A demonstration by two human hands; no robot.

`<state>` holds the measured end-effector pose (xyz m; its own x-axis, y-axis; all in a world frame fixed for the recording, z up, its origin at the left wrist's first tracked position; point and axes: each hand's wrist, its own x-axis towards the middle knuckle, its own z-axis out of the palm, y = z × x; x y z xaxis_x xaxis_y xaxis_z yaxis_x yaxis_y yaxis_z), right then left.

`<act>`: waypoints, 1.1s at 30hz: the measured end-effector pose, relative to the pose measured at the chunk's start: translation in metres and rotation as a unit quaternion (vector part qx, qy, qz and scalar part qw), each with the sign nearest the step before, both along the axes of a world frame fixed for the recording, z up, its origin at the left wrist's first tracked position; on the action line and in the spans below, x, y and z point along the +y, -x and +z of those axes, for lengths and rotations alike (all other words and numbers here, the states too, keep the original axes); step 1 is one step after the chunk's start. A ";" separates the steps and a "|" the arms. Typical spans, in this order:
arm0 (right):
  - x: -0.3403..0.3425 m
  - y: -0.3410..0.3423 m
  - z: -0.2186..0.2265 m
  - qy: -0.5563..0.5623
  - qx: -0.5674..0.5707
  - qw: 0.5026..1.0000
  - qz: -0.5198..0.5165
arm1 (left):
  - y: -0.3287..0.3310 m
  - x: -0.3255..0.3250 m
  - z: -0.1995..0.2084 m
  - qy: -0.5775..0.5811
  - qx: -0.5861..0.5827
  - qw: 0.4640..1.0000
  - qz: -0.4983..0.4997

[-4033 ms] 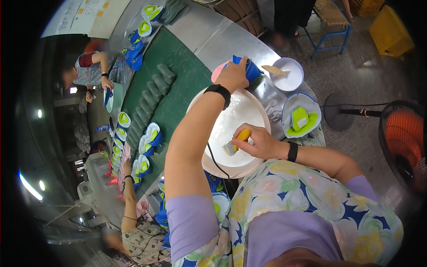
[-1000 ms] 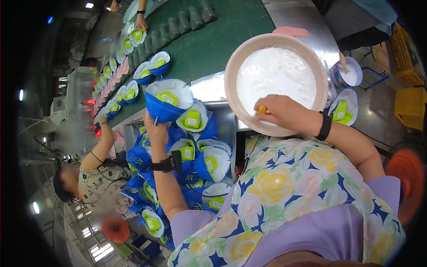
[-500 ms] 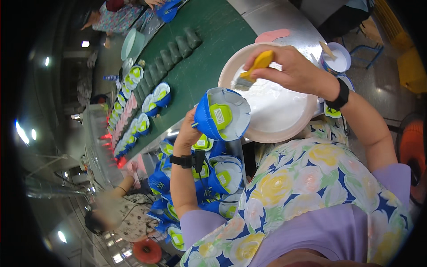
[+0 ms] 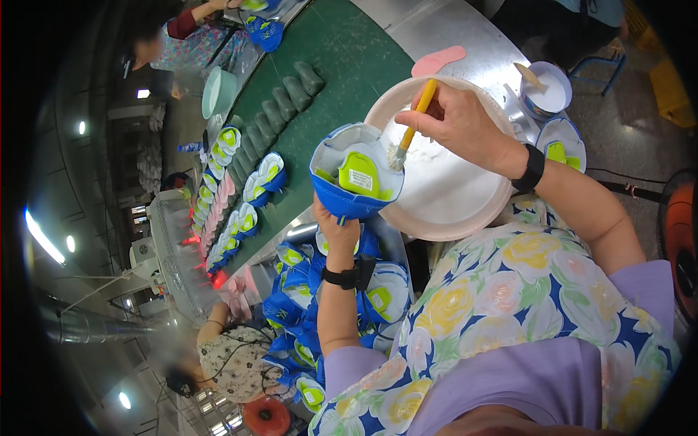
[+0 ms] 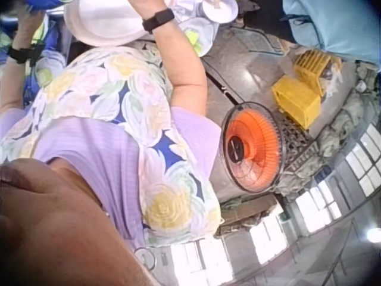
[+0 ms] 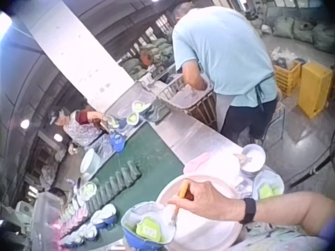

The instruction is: The recorder is applying a white liquid adhesive to the inner components of blue athletic shoes using a brush at a manufacturing assembly line.

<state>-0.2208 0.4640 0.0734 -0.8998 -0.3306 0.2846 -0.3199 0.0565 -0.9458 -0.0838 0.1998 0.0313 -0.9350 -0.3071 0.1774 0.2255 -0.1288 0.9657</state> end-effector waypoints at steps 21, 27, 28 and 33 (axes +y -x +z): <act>0.022 0.001 0.008 0.051 0.057 0.995 0.069 | -0.004 -0.011 -0.003 -0.240 -0.240 0.939 -0.056; 0.003 -0.012 0.015 0.129 0.207 0.945 0.218 | -0.011 0.038 -0.006 -0.419 -0.378 0.819 -0.098; -0.001 -0.012 0.017 0.111 0.234 0.938 0.230 | -0.008 0.049 -0.001 -0.440 -0.389 0.805 -0.085; -0.008 -0.008 0.007 0.051 0.288 0.928 0.232 | -0.008 0.048 -0.001 -0.533 -0.340 0.744 -0.217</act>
